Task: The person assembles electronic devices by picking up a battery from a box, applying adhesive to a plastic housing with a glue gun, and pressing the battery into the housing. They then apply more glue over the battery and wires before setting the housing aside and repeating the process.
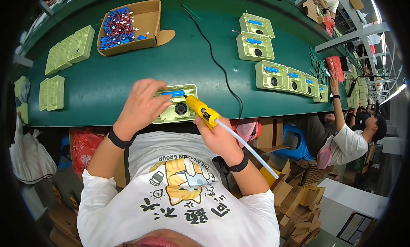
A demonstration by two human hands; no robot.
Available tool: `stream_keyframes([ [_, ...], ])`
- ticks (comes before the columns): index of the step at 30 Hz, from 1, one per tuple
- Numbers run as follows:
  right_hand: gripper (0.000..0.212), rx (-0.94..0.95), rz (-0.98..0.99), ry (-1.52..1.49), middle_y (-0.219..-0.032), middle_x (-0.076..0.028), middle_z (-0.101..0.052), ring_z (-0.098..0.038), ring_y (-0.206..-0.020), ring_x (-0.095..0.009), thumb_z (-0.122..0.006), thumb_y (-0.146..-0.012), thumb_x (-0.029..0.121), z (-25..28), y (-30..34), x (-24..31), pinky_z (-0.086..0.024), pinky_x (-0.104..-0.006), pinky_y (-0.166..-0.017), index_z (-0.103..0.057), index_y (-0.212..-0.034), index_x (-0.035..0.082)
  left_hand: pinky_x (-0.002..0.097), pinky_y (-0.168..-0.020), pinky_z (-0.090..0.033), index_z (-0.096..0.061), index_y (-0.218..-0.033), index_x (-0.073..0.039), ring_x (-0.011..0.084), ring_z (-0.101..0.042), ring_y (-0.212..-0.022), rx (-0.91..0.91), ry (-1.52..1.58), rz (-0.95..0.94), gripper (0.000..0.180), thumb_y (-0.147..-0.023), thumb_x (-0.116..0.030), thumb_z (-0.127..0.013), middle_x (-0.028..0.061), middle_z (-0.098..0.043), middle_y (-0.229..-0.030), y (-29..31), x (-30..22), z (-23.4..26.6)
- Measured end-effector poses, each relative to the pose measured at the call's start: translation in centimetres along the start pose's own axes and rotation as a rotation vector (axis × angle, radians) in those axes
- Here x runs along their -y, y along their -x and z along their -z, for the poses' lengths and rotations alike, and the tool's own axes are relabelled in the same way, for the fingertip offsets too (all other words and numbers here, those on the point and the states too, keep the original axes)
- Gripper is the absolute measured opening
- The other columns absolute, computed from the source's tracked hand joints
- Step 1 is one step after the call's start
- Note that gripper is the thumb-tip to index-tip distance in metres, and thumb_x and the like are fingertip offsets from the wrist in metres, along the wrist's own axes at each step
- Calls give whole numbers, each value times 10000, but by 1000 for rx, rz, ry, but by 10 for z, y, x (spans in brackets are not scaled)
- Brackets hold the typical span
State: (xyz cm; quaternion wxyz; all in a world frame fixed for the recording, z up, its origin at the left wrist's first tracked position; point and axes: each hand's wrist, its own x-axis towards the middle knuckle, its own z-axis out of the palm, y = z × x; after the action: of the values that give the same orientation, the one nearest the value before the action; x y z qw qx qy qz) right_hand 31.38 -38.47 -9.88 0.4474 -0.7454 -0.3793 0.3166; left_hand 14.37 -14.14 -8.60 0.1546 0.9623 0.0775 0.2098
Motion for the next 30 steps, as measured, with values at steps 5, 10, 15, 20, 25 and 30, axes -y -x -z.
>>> stream_keyframes([
  [5, 260, -21, 94, 85, -868, -56, -790, -656, -637, -107, -709, -1144, 191, -5, -4, -2, -512, -301, -595, -769, -1260, -34, 467, -1092, -509, -883, -1083, -122, 297, -674, -1289, -45, 101, -27, 206, -952, -281, -866, 69, -783, -1361, 5, 20, 1],
  [10, 245, 10, -29, 105, -842, -79, -777, -675, -643, -137, -705, -1142, 169, -5, -2, 7, -525, -317, -617, -763, -1265, -34, 484, -1129, -499, -890, -1170, -155, 334, -672, -1320, 132, 297, 56, 259, -948, -288, -877, 90, -751, -1468, 10, 31, -3],
  [15, 265, -70, 134, 135, -819, -65, -773, -674, -632, -136, -704, -1143, 174, -13, -1, 9, -539, -324, -616, -752, -1294, -39, 486, -1141, -498, -882, -1215, -163, 344, -669, -1353, 160, 282, 27, 313, -944, -320, -878, 103, -730, -1517, 11, 30, 1],
  [20, 287, -66, 3, 33, -810, -42, -768, -648, -608, -111, -700, -1145, 180, -14, 1, 9, -528, -306, -575, -746, -1325, -38, 482, -1135, -498, -856, -1288, -175, 364, -668, -1346, 130, 209, 26, 375, -951, -337, -864, 127, -687, -1578, 18, 25, 7],
  [25, 288, -11, -35, 15, -810, -28, -761, -624, -584, -77, -691, -1152, 184, -10, 5, 9, -515, -278, -544, -741, -1331, -36, 478, -1107, -507, -838, -1326, -178, 372, -670, -1333, 74, 115, -13, 438, -950, -403, -863, 146, -666, -1591, 29, 31, -1],
  [30, 313, -7, -94, -46, -781, -12, -733, -602, -560, -64, -682, -1161, 206, -8, -1, 6, -507, -253, -517, -713, -1373, -23, 490, -1076, -516, -831, -1330, -168, 368, -675, -1316, 167, 64, 0, 586, -889, -550, -883, 154, -679, -1553, 23, 25, 8],
])
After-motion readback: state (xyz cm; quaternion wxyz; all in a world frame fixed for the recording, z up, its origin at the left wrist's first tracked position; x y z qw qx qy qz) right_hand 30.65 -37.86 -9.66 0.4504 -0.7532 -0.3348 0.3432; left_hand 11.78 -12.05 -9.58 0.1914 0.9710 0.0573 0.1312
